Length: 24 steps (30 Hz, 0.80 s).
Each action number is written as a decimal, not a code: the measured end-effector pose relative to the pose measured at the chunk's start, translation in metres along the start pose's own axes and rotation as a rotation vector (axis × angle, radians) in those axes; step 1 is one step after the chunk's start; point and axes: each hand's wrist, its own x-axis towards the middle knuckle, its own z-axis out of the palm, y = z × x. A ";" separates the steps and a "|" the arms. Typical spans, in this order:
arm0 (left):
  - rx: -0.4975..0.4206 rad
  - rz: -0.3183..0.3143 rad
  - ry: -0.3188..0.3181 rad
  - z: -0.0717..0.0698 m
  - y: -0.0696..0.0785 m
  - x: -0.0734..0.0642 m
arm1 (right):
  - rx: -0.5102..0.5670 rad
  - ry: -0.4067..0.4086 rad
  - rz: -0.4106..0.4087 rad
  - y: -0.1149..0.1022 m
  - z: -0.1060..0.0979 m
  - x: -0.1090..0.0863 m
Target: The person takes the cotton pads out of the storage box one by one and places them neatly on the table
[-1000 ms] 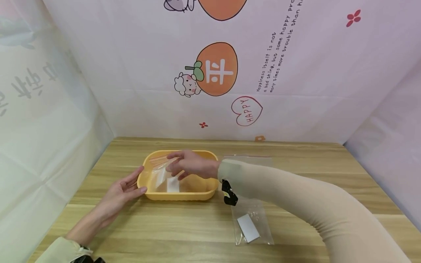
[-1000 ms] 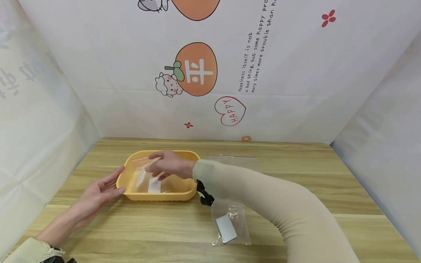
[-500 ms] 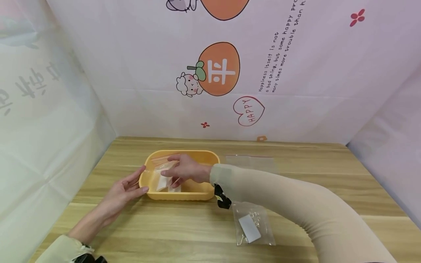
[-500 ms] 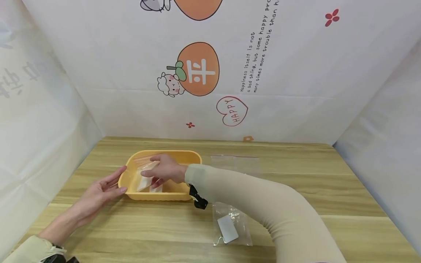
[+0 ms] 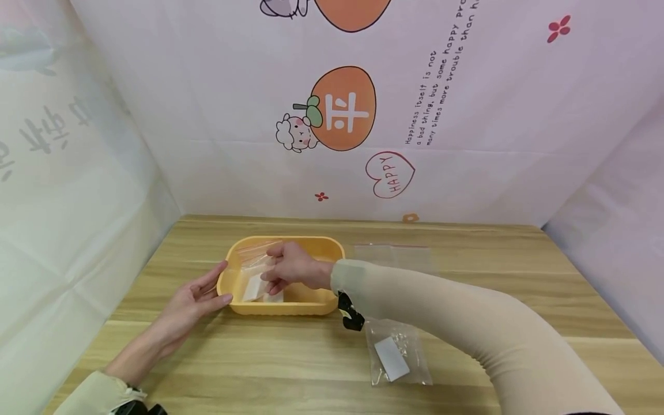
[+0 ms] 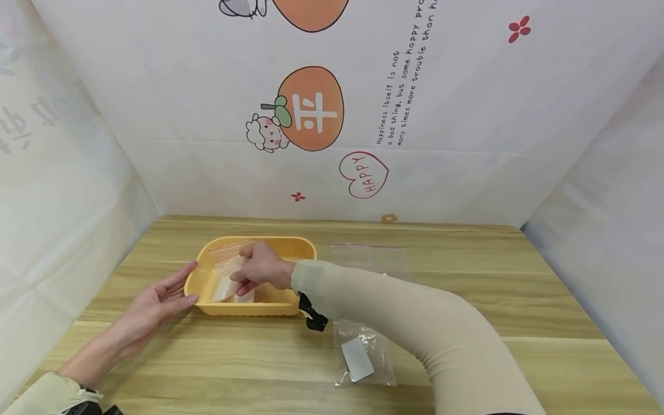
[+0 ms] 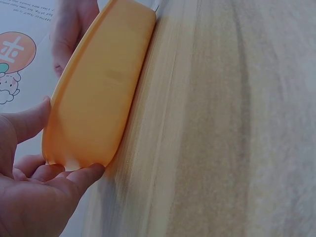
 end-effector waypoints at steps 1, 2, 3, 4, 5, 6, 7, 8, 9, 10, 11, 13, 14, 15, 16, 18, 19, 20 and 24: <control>0.002 0.002 0.001 0.000 0.000 0.000 | 0.004 -0.002 0.001 0.000 -0.001 -0.001; 0.003 0.001 0.001 0.000 0.000 0.000 | 0.005 -0.008 0.003 0.000 -0.002 -0.002; 0.005 0.000 0.001 0.000 0.000 0.000 | 0.011 -0.013 0.005 0.001 -0.003 -0.003; 0.008 -0.001 0.002 0.000 0.000 0.000 | 0.014 -0.018 0.008 0.001 -0.004 -0.004; 0.009 -0.002 0.002 0.001 0.000 -0.001 | 0.012 -0.025 0.010 0.001 -0.005 -0.005; 0.011 -0.002 0.003 0.001 0.000 -0.001 | 0.005 -0.031 0.009 0.002 -0.007 -0.007; 0.012 -0.002 0.004 0.001 0.000 -0.001 | -0.001 -0.042 0.010 0.001 -0.009 -0.008; 0.012 -0.001 0.003 0.001 0.000 -0.001 | -0.011 -0.052 0.011 0.001 -0.011 -0.009; 0.011 -0.002 0.004 0.001 0.000 0.000 | -0.025 -0.059 0.012 0.001 -0.013 -0.010; 0.010 -0.001 0.005 0.001 0.000 0.000 | -0.040 -0.067 0.014 0.000 -0.015 -0.011; 0.010 -0.001 0.005 0.001 0.001 0.000 | -0.057 -0.074 0.014 -0.001 -0.016 -0.012; 0.010 -0.001 0.006 0.001 0.001 0.000 | -0.077 -0.080 0.020 -0.003 -0.020 -0.015; 0.010 -0.002 0.006 0.001 0.001 -0.001 | -0.083 -0.081 0.022 -0.004 -0.021 -0.016; 0.010 -0.003 0.007 0.001 0.002 -0.001 | -0.089 -0.079 0.023 -0.005 -0.023 -0.018; 0.011 -0.003 0.008 0.001 0.002 -0.001 | -0.092 -0.078 0.024 -0.006 -0.024 -0.019; 0.011 -0.003 0.010 0.001 0.002 -0.001 | -0.095 -0.074 0.020 -0.007 -0.027 -0.022; 0.010 -0.004 0.012 0.001 0.002 -0.001 | -0.098 -0.073 0.013 -0.008 -0.029 -0.024; 0.009 -0.003 0.013 0.001 0.002 -0.001 | -0.100 -0.072 0.007 -0.009 -0.031 -0.025; 0.011 -0.007 0.022 0.002 0.002 -0.001 | -0.109 -0.055 -0.023 -0.014 -0.037 -0.034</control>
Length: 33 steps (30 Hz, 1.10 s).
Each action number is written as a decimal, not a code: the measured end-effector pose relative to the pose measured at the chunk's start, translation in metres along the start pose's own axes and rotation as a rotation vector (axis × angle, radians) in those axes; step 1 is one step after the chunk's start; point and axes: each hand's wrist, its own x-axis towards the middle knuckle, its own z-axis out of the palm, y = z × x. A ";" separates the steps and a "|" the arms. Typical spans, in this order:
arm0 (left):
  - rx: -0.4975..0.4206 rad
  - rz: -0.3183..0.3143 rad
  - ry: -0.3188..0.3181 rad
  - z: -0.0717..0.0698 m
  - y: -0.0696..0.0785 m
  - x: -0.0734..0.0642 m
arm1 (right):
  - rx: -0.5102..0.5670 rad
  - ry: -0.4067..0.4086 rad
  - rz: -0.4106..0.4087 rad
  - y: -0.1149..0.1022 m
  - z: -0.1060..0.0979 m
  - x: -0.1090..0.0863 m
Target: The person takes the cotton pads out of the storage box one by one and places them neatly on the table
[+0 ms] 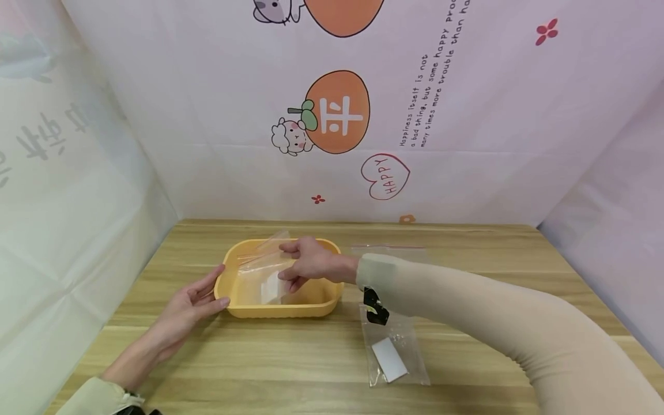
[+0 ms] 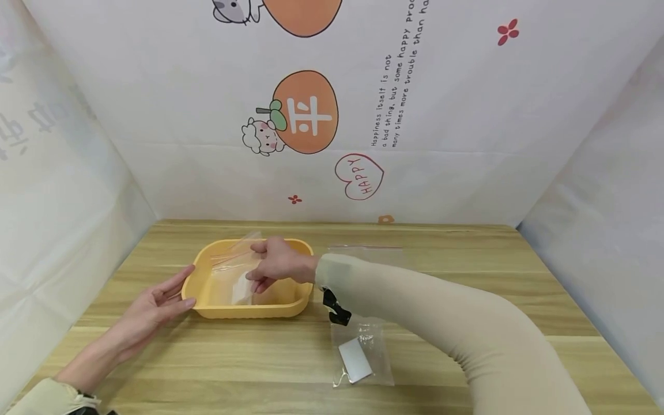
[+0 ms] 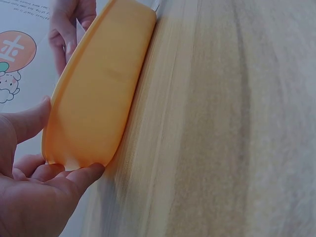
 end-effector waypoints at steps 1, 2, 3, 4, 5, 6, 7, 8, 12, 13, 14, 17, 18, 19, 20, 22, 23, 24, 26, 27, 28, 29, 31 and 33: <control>0.001 -0.001 0.001 0.000 0.000 0.000 | -0.006 0.005 -0.005 -0.001 -0.002 -0.002; 0.001 -0.001 0.003 0.000 0.000 0.000 | -0.013 0.010 -0.010 -0.003 -0.003 -0.005; 0.002 -0.001 0.003 0.000 0.000 0.000 | -0.017 0.016 -0.016 -0.005 -0.005 -0.007; 0.000 -0.002 0.002 0.000 0.000 0.000 | -0.025 0.018 -0.023 -0.006 -0.007 -0.009; -0.001 -0.002 0.000 0.000 0.001 0.000 | -0.026 0.019 -0.030 -0.007 -0.009 -0.011; -0.003 -0.003 -0.002 0.000 0.001 0.000 | -0.030 0.020 -0.034 -0.009 -0.011 -0.013; -0.005 -0.002 -0.002 0.000 0.001 0.000 | -0.033 0.021 -0.043 -0.011 -0.013 -0.016; -0.005 -0.001 -0.003 0.000 0.001 0.000 | -0.036 0.023 -0.052 -0.013 -0.015 -0.018; -0.006 0.000 -0.004 0.000 0.002 0.000 | -0.044 0.021 -0.073 -0.018 -0.025 -0.030; -0.005 0.000 -0.003 0.000 0.002 0.000 | -0.047 0.021 -0.079 -0.019 -0.027 -0.033; -0.005 0.001 -0.004 0.001 0.002 0.001 | -0.052 0.022 -0.083 -0.021 -0.030 -0.037; -0.006 0.000 -0.007 0.001 0.002 0.000 | -0.053 0.027 -0.089 -0.026 -0.037 -0.049; -0.008 0.000 -0.010 0.001 0.002 0.000 | -0.050 0.031 -0.094 -0.027 -0.040 -0.053; -0.010 0.000 -0.010 0.001 0.002 0.000 | -0.051 0.036 -0.097 -0.029 -0.042 -0.057; -0.013 -0.001 -0.011 0.001 0.002 0.000 | -0.050 0.042 -0.099 -0.031 -0.045 -0.061; -0.017 -0.002 -0.013 0.001 0.002 -0.001 | -0.053 0.053 -0.101 -0.034 -0.049 -0.068; -0.017 -0.003 -0.012 0.001 0.002 -0.001 | -0.057 0.057 -0.106 -0.035 -0.052 -0.072; -0.015 -0.003 -0.013 0.001 0.002 -0.001 | -0.063 0.062 -0.110 -0.036 -0.054 -0.077; -0.013 0.000 -0.015 0.001 0.001 0.000 | -0.067 0.070 -0.112 -0.036 -0.059 -0.085; -0.013 0.002 -0.015 0.000 0.001 0.000 | -0.072 0.069 -0.120 -0.035 -0.061 -0.090; -0.012 0.001 -0.016 0.000 0.001 0.000 | -0.073 0.072 -0.123 -0.035 -0.063 -0.095; -0.011 0.001 -0.014 0.000 0.001 0.000 | -0.074 0.073 -0.127 -0.035 -0.065 -0.100; -0.011 0.002 -0.015 0.001 0.001 0.001 | -0.074 0.077 -0.137 -0.034 -0.069 -0.109; -0.011 -0.001 -0.013 0.001 0.001 0.001 | -0.072 0.083 -0.142 -0.033 -0.074 -0.119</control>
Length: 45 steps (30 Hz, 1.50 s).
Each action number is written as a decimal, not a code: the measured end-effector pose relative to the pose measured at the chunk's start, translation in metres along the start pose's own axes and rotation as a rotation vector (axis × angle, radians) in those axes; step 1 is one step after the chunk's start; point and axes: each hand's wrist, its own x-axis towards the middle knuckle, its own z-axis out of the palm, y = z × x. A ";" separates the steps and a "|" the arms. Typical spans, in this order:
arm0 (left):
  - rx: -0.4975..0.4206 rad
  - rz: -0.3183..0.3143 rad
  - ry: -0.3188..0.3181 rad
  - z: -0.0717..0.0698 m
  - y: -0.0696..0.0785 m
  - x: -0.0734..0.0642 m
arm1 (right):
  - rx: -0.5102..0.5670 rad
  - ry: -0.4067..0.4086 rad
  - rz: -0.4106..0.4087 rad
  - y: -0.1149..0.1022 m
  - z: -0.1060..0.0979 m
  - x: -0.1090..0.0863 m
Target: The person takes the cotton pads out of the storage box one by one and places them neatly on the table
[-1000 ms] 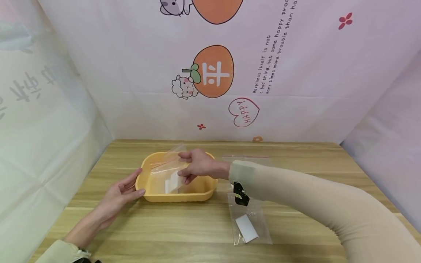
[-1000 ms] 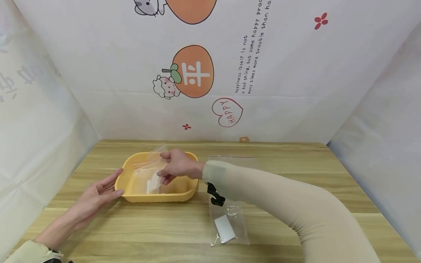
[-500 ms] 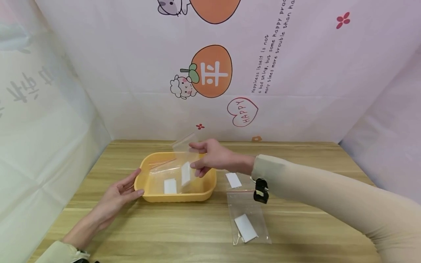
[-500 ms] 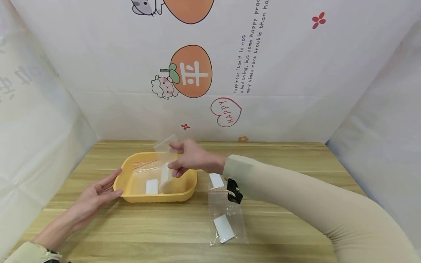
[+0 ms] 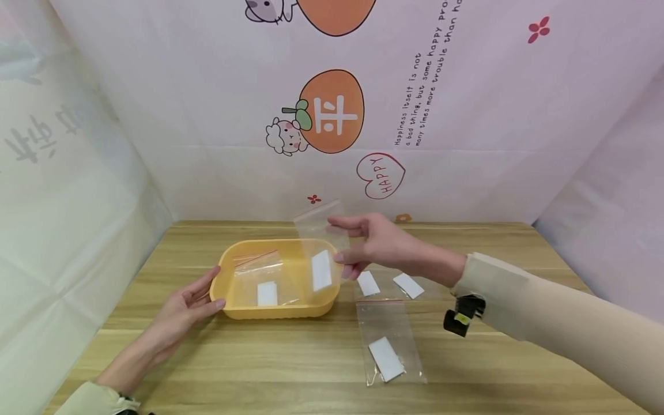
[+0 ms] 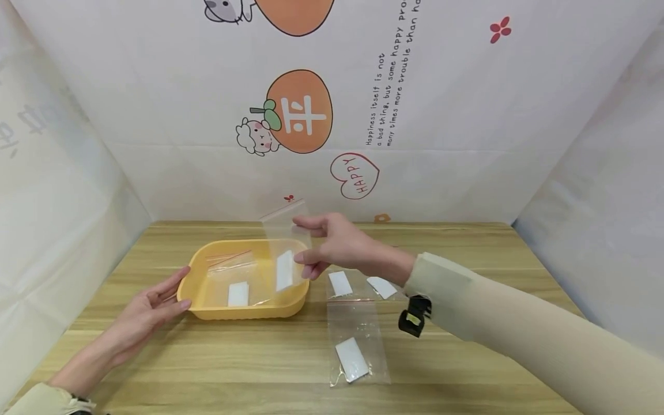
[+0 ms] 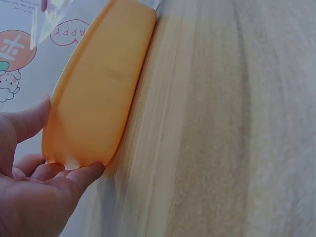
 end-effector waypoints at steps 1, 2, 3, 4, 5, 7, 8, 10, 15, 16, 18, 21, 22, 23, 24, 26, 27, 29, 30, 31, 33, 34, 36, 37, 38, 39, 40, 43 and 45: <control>0.001 0.000 0.000 0.000 0.000 0.000 | 0.002 0.005 0.001 0.001 -0.003 -0.004; 0.000 0.000 0.001 0.000 0.000 0.000 | 0.007 0.007 -0.002 0.001 -0.006 -0.009; 0.000 0.000 0.001 0.000 0.000 0.000 | 0.013 0.009 -0.005 0.003 -0.008 -0.013; 0.000 0.001 0.002 0.000 0.000 -0.001 | 0.020 0.010 -0.006 0.005 -0.011 -0.017; -0.001 0.001 0.005 0.000 0.000 -0.001 | 0.024 0.011 -0.006 0.007 -0.014 -0.021; -0.001 0.004 0.009 0.000 0.000 -0.001 | 0.035 0.004 -0.012 0.013 -0.020 -0.028; -0.001 0.005 0.011 0.000 0.000 -0.001 | 0.039 0.001 -0.013 0.017 -0.022 -0.032; -0.002 0.006 0.013 0.001 0.000 -0.001 | 0.038 0.001 -0.013 0.026 -0.027 -0.039; -0.004 0.002 0.009 0.002 0.000 -0.001 | 0.035 0.023 0.006 0.053 -0.036 -0.059; -0.003 0.000 0.009 0.002 0.000 -0.001 | 0.043 0.026 0.012 0.059 -0.038 -0.064; 0.001 -0.001 0.009 0.002 0.000 0.000 | 0.045 0.029 0.016 0.069 -0.041 -0.073; 0.000 0.000 0.010 0.002 0.001 0.000 | 0.071 0.019 0.024 0.084 -0.046 -0.087; -0.001 0.001 0.011 0.003 0.001 0.000 | 0.085 0.015 0.030 0.089 -0.047 -0.091; -0.003 0.002 0.011 0.003 0.001 0.000 | 0.096 0.011 0.034 0.094 -0.048 -0.096; -0.005 0.004 0.011 0.003 0.000 0.000 | 0.117 0.006 0.040 0.099 -0.048 -0.100; -0.008 0.005 0.012 0.003 0.000 0.000 | 0.148 -0.002 0.049 0.109 -0.049 -0.107; -0.009 0.006 0.011 0.003 0.000 0.000 | 0.162 -0.006 0.055 0.114 -0.049 -0.111; -0.011 0.006 0.009 0.003 -0.001 0.000 | 0.173 -0.015 0.059 0.124 -0.049 -0.117; -0.011 0.007 0.008 0.003 -0.001 0.000 | 0.182 -0.022 0.061 0.129 -0.050 -0.120; -0.012 0.007 0.006 0.003 -0.001 0.000 | 0.190 -0.027 0.063 0.133 -0.050 -0.123; -0.013 0.008 0.001 0.003 -0.002 0.000 | 0.213 -0.033 0.070 0.141 -0.052 -0.129; -0.013 0.008 0.000 0.003 -0.002 0.000 | 0.223 -0.035 0.072 0.145 -0.053 -0.131; -0.012 0.007 -0.003 0.003 -0.002 0.000 | 0.246 -0.037 0.070 0.152 -0.055 -0.136; -0.012 0.006 -0.004 0.003 -0.002 0.000 | 0.252 -0.040 0.065 0.156 -0.056 -0.138; -0.011 0.006 -0.004 0.003 -0.002 0.000 | 0.256 -0.044 0.061 0.159 -0.057 -0.140; -0.011 0.005 -0.004 0.003 -0.002 0.000 | 0.258 -0.048 0.054 0.162 -0.058 -0.141; -0.010 0.003 -0.004 0.002 -0.001 -0.001 | 0.257 -0.052 0.050 0.165 -0.059 -0.143; -0.008 0.003 -0.004 0.002 -0.001 -0.001 | 0.243 -0.054 0.043 0.172 -0.062 -0.145; -0.005 0.005 -0.004 0.001 0.000 -0.001 | 0.228 -0.051 0.044 0.176 -0.063 -0.147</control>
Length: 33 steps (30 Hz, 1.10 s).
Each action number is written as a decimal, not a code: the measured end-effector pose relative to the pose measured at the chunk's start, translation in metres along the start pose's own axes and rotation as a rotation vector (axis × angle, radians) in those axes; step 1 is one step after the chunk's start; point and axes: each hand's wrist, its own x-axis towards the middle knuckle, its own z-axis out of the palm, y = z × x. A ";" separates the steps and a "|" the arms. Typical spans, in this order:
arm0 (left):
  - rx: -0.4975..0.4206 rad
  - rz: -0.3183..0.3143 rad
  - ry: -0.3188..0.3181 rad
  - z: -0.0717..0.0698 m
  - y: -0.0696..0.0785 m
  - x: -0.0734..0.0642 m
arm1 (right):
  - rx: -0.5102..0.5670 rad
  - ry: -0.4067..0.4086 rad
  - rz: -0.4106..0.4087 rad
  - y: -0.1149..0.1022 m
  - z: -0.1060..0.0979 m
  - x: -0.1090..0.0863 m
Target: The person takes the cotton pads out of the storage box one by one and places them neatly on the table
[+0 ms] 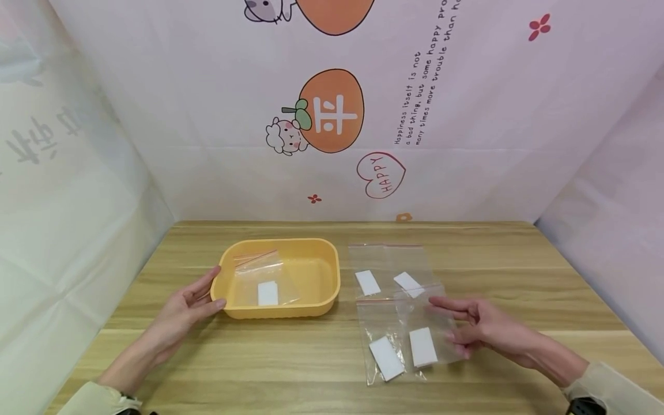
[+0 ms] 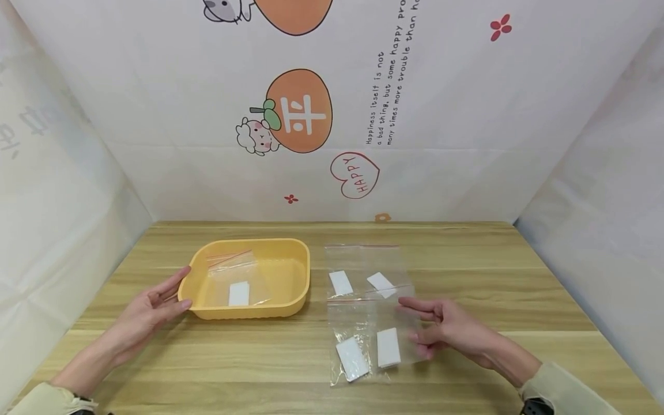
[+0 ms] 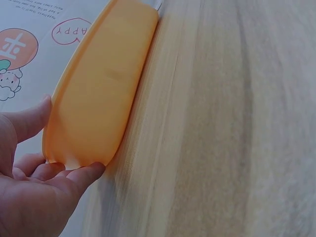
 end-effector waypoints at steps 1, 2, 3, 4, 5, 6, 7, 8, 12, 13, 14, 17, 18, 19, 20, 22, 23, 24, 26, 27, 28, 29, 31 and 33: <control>0.002 0.001 0.000 0.000 0.000 0.000 | -0.010 0.003 0.008 0.001 -0.001 -0.001; 0.003 0.003 0.000 0.000 0.000 0.000 | -0.020 0.003 0.009 0.003 -0.002 -0.002; 0.003 0.003 0.001 0.000 0.000 0.000 | -0.029 0.000 0.015 0.003 -0.004 -0.003; 0.003 0.002 0.001 -0.001 0.000 0.000 | -0.038 -0.005 0.017 0.004 -0.004 -0.003; 0.001 0.002 0.001 -0.001 0.000 0.000 | -0.047 -0.010 0.020 0.005 -0.005 -0.004; 0.000 0.002 0.002 -0.001 0.000 0.000 | -0.057 -0.016 0.021 0.005 -0.006 -0.005; 0.000 0.001 0.002 -0.001 0.000 0.000 | -0.064 -0.022 0.023 0.005 -0.006 -0.005; -0.001 0.000 0.003 -0.001 0.000 -0.001 | -0.071 -0.030 0.019 0.005 -0.007 -0.006; -0.002 -0.004 0.001 0.000 0.000 -0.001 | -0.085 -0.038 0.027 0.006 -0.007 -0.008; -0.001 -0.004 0.000 0.000 0.000 -0.001 | -0.089 -0.035 0.033 0.006 -0.007 -0.008; 0.000 -0.004 -0.001 0.000 0.000 -0.001 | -0.092 -0.032 0.038 0.007 -0.008 -0.008; -0.002 -0.004 -0.002 0.000 0.000 0.000 | -0.120 -0.021 0.052 0.007 -0.010 -0.009; -0.002 -0.004 -0.002 0.000 0.000 0.000 | -0.129 -0.021 0.051 0.007 -0.011 -0.010; -0.003 -0.003 -0.002 0.000 0.001 0.000 | -0.139 -0.020 0.054 0.007 -0.012 -0.010; -0.005 -0.003 -0.001 0.000 0.001 0.000 | -0.149 -0.019 0.054 0.006 -0.012 -0.010; -0.007 -0.004 0.000 0.000 0.001 0.000 | -0.167 -0.015 0.057 0.006 -0.013 -0.010; -0.006 -0.004 0.001 0.000 0.001 0.000 | -0.177 -0.012 0.059 0.006 -0.013 -0.010; -0.005 -0.004 0.003 0.000 0.001 0.000 | -0.186 -0.008 0.060 0.006 -0.013 -0.010; -0.003 -0.006 0.006 0.000 0.002 0.000 | -0.203 -0.003 0.059 0.006 -0.014 -0.010; -0.002 -0.007 0.008 0.000 0.002 0.000 | -0.208 0.000 0.061 0.006 -0.014 -0.010; -0.001 -0.006 0.009 0.000 0.002 0.000 | -0.213 0.000 0.058 0.006 -0.014 -0.010; 0.000 -0.006 0.010 0.000 0.002 0.000 | -0.214 -0.002 0.055 0.007 -0.015 -0.010; -0.001 -0.006 0.011 0.000 0.002 0.000 | -0.213 -0.010 0.049 0.007 -0.015 -0.010; -0.003 -0.004 0.012 0.000 0.002 0.000 | -0.217 -0.014 0.049 0.007 -0.016 -0.010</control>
